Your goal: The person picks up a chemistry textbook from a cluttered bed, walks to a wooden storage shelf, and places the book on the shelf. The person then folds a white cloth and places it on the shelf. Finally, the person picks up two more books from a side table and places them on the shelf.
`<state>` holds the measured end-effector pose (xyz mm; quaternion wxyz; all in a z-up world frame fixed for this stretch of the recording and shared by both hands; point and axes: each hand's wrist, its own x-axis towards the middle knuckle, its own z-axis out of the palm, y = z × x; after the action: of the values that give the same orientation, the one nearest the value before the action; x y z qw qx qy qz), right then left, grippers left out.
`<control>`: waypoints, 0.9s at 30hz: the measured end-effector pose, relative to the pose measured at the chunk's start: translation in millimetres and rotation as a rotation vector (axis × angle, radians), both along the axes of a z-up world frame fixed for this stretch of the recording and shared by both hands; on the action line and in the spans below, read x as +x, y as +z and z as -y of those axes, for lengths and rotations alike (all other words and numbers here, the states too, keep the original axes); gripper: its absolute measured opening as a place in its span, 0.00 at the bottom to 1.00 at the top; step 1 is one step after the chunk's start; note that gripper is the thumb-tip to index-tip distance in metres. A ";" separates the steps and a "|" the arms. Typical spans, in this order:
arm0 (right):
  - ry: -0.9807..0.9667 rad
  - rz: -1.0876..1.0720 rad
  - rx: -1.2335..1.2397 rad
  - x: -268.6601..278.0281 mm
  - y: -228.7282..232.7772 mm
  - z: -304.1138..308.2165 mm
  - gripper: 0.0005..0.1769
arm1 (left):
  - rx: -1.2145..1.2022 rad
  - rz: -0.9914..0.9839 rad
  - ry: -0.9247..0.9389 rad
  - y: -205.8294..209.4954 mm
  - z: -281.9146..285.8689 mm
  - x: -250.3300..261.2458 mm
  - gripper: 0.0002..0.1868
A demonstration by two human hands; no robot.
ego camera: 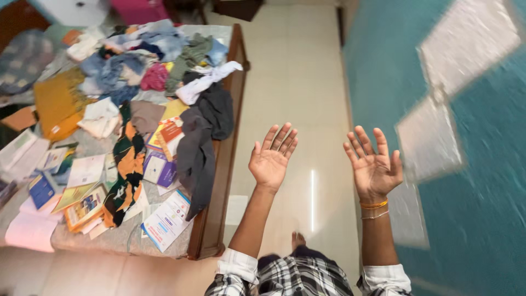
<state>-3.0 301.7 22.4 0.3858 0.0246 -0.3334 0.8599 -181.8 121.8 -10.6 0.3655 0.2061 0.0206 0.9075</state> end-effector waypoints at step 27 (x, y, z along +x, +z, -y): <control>0.155 0.106 -0.091 -575.2 10.7 -232.7 0.34 | 0.001 0.025 0.173 -7.0 -228.0 -551.1 0.35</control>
<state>-578.1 534.5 33.1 0.3006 -0.0128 -0.3111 0.9015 -732.8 349.9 -17.5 0.2859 0.1922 0.0332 0.9382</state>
